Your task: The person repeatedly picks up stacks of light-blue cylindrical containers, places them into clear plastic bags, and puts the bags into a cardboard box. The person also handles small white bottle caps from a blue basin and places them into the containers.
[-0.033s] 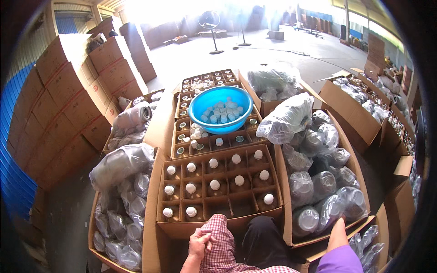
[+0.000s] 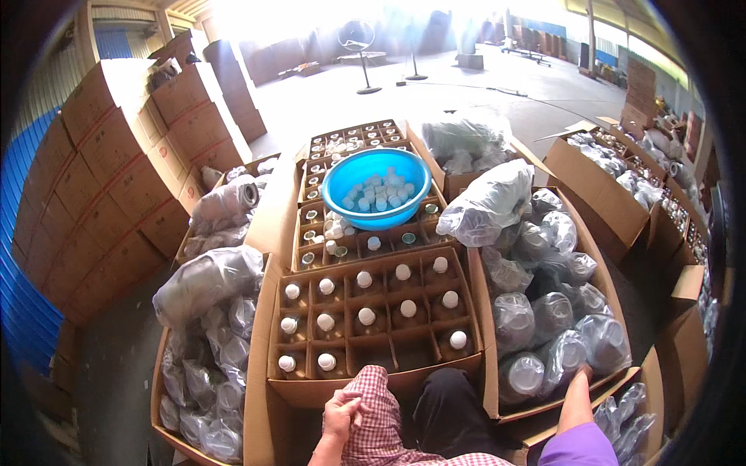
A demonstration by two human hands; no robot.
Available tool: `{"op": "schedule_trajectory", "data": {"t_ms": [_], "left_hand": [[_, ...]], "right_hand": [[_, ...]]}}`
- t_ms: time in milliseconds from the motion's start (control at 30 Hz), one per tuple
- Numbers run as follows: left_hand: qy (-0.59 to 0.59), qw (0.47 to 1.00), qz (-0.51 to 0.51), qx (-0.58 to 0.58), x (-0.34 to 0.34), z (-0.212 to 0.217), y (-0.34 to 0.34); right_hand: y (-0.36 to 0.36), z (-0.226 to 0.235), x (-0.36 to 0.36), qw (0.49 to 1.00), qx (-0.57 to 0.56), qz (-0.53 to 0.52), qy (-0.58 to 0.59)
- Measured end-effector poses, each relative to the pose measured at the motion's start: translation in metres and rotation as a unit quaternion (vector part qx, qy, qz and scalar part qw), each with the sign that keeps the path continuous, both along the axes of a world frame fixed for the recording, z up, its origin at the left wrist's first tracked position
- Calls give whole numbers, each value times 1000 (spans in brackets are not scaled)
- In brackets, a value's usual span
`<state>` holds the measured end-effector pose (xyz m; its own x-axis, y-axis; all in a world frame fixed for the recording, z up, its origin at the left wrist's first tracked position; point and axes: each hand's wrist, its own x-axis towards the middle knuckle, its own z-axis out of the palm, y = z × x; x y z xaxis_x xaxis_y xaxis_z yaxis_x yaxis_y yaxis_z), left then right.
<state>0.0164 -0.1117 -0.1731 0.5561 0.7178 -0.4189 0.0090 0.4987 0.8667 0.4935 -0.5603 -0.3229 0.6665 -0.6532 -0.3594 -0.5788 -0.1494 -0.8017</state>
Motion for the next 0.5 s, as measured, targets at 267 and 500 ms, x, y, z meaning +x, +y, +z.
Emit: {"op": "schedule_trajectory", "data": {"t_ms": [267, 500], "left_hand": [[46, 999, -11, 1, 8, 17, -2], [-146, 969, -201, 3, 106, 64, -20]], "right_hand": [[34, 174, -37, 934, 97, 117, -323], [87, 262, -134, 777, 233, 176, -557]]}}
